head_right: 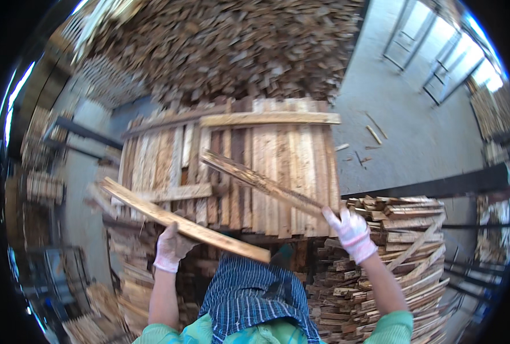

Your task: The person picks up several wood slats at a time from a large pile and places them onto a smaller organized stack.

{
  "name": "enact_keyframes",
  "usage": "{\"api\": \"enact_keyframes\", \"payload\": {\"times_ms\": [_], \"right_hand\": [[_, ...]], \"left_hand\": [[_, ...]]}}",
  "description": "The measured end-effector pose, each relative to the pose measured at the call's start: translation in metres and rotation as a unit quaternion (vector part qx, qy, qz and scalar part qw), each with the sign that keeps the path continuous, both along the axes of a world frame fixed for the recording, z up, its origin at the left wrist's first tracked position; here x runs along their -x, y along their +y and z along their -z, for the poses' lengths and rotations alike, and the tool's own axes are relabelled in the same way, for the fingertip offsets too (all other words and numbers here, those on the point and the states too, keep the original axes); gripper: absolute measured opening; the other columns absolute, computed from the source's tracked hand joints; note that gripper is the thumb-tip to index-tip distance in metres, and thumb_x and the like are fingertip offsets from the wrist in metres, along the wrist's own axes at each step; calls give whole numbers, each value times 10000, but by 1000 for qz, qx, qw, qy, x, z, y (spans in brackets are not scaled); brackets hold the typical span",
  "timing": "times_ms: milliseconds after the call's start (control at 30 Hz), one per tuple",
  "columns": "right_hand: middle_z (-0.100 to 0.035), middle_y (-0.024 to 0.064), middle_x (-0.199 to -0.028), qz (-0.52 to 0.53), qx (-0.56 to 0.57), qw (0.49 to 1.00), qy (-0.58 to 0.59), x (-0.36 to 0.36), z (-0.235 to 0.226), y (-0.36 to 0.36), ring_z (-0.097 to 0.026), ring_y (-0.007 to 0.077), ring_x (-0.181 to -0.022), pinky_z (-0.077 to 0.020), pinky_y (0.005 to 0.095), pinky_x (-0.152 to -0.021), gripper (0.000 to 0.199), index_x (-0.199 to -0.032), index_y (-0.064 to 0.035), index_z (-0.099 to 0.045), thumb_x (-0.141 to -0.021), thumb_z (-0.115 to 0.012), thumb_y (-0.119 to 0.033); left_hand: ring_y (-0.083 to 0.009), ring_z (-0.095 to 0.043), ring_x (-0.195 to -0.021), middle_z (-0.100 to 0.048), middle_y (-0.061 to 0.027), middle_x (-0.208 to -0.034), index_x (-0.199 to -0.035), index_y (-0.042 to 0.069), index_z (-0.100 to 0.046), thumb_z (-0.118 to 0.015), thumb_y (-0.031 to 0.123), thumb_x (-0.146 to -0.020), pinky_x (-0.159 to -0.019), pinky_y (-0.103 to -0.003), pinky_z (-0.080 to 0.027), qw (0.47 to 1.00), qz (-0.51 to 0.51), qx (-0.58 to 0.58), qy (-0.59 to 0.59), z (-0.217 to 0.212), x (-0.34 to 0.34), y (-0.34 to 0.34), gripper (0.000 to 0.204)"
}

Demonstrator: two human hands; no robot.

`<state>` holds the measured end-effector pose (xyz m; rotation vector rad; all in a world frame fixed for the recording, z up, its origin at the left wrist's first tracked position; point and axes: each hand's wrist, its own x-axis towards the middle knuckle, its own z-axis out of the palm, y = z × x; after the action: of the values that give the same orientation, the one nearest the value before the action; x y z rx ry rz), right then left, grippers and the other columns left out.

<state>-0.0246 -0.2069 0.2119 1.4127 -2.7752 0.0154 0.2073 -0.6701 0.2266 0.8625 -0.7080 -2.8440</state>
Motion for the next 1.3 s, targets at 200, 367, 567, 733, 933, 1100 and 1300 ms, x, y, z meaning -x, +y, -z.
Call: {"api": "enact_keyframes", "payload": {"times_ms": [200,367,567,733,933,1100,1300], "right_hand": [[-561,169,-1235,-34,-255,952,-166,48,-12,-42,-551,389,-1193,-470,536,-962,771,-1488,-165,-400,-820,-750,-323],[-544,173,-1210,-67,-261,939,-212,51,-12,-46,-580,362,-1107,-487,491,-918,863,-1461,-77,-390,-763,-787,-392],[-557,182,-1126,-123,-186,972,-67,8,21,-32,-607,339,-1007,-499,464,-838,569,-1434,-91,-400,-886,-541,-150],[-539,231,-1247,-105,-307,887,-330,30,-42,-91,-584,395,-1156,-484,497,-945,586,-1443,-202,-428,-900,-634,-283],[-530,241,-1308,-19,-94,974,-205,20,28,-194,-578,372,-1148,-482,488,-976,741,-1511,-137,-361,-900,-678,-410],[-586,198,-1181,-7,-42,974,-224,23,49,-197,-582,371,-1111,-476,478,-938,674,-1491,-130,-403,-898,-678,-291],[-609,173,-1018,-168,30,978,-119,26,-29,-172,-647,360,-889,-534,479,-777,539,-1328,-121,-529,-827,-704,-221]], "left_hand": [[-447,-560,-1236,-638,-154,-1247,-1188,104,-630,-747,139,-882,-1006,-740,-430,992,-103,-44,-50,48,-52,52,329],[-490,-533,-1205,-595,-203,-1216,-1163,28,-569,-732,169,-878,-1036,-777,-365,964,-114,-160,-179,101,-74,111,357],[-498,-367,-1380,-387,-287,-1462,-1381,-65,-363,-616,197,-988,-1112,-753,-292,969,-78,-194,-134,116,13,117,536],[-524,-387,-1363,-348,-314,-1505,-1465,-59,-298,-552,120,-1005,-1084,-776,-302,960,-110,-224,-125,123,26,114,555],[-496,-465,-1299,-494,-283,-1340,-1333,-46,-415,-606,172,-989,-1051,-773,-354,960,-86,-234,-126,126,0,121,450],[-455,-492,-1268,-557,-208,-1249,-1202,-6,-551,-671,181,-946,-1085,-788,-283,962,-92,-223,-131,130,-11,157,339],[-449,-361,-1415,-377,-237,-1514,-1464,-3,-323,-502,58,-1020,-1106,-763,-301,957,-102,-247,-111,132,38,146,483]]}}
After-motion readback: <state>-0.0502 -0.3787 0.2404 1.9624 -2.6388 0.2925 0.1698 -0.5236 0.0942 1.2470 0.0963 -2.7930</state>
